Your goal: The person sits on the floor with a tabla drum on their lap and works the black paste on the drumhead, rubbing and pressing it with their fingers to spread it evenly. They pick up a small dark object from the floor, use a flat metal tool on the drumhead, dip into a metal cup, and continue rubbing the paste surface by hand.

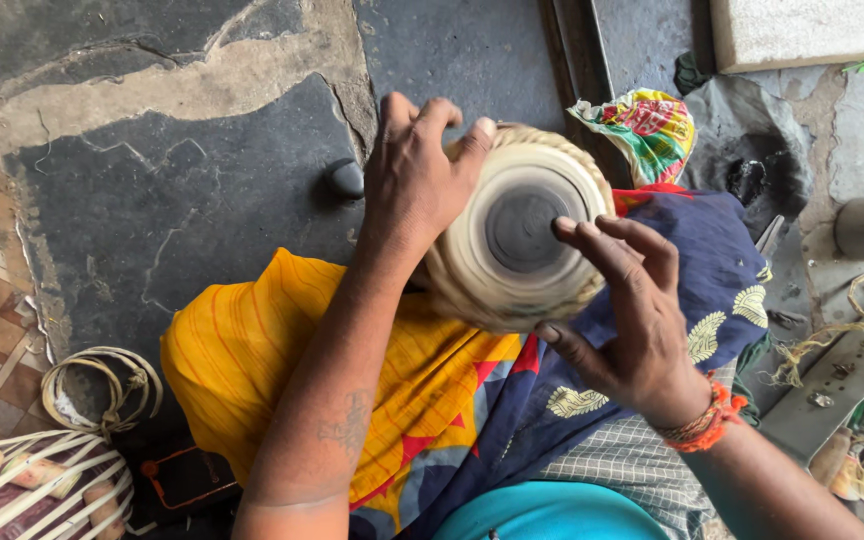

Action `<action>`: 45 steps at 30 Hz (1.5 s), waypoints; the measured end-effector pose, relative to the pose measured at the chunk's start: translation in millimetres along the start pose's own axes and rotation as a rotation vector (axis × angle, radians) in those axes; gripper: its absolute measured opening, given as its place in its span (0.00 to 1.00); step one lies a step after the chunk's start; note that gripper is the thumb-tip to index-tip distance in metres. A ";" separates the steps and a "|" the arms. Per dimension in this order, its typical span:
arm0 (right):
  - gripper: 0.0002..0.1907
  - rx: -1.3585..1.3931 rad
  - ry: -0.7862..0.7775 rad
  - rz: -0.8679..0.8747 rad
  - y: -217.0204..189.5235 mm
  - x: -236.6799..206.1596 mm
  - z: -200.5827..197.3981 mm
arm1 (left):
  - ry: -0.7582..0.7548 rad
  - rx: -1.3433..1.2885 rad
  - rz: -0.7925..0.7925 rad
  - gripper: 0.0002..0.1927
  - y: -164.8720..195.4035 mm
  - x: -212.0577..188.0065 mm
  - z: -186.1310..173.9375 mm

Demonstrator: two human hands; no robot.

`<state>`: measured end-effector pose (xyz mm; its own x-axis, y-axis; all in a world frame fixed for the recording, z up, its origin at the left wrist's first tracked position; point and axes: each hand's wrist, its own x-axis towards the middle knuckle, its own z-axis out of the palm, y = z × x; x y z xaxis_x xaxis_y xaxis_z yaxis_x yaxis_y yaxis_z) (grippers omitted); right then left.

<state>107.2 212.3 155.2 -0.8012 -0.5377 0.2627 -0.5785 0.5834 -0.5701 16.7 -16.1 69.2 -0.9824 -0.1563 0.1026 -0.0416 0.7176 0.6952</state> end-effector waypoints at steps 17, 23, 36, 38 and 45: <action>0.53 -0.058 -0.297 -0.154 7.8 1.3 -6.7 | -0.299 -0.418 0.189 0.17 1.8 2.6 6.6; 0.53 -0.158 -0.278 -0.181 -1.1 6.3 1.6 | -0.273 -0.404 0.216 0.16 2.3 -0.1 7.5; 0.55 -0.238 -0.308 -0.032 -14.5 17.5 0.5 | -0.267 -0.397 0.248 0.16 -0.5 -1.5 11.0; 0.55 -0.248 -0.314 -0.013 -15.9 18.8 0.1 | -0.270 -0.402 0.247 0.17 -0.7 -1.7 11.2; 0.54 -0.246 -0.270 -0.012 -19.1 22.8 -1.7 | -0.277 -0.403 0.242 0.17 -1.5 -1.8 9.0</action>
<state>99.6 189.9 173.5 -0.7439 -0.6674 0.0339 -0.6331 0.6877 -0.3554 16.9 -10.8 61.6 -0.9688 0.2046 0.1396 0.2109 0.3855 0.8983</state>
